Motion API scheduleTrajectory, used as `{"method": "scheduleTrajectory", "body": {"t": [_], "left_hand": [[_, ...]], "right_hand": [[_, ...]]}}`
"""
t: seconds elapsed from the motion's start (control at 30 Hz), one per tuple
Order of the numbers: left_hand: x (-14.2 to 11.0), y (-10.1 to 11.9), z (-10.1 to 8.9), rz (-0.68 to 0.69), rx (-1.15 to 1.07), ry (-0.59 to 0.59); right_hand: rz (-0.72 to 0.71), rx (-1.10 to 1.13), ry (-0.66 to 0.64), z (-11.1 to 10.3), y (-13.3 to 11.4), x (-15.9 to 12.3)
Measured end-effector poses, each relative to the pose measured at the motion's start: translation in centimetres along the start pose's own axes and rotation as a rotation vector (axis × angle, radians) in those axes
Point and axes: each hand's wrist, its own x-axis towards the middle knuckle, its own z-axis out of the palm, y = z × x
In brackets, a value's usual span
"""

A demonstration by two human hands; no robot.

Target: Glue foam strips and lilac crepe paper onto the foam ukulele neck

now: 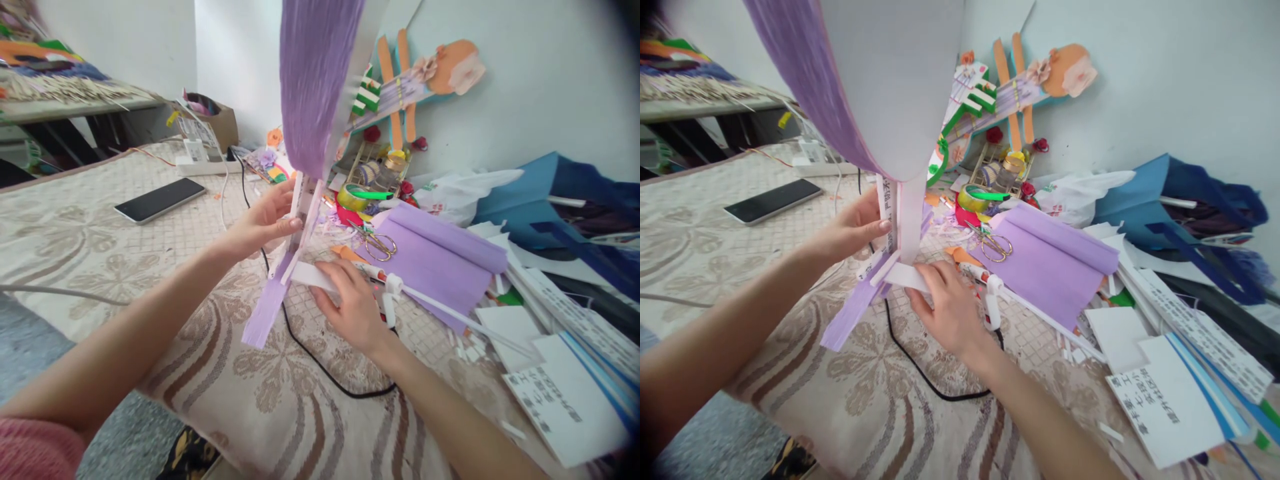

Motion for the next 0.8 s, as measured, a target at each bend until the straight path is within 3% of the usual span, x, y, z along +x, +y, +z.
{"method": "scheduleTrajectory", "body": {"t": [0.57,0.8], "left_hand": [[-0.33,-0.5,0.19,0.006,0.027,-0.001],[-0.44,-0.92,0.06,0.01,0.022,0.032]], "right_hand": [[0.086,0.081,-0.052,-0.01,-0.29,0.5],[0.025,0.112,-0.054,0.04,0.47,0.01]]}}
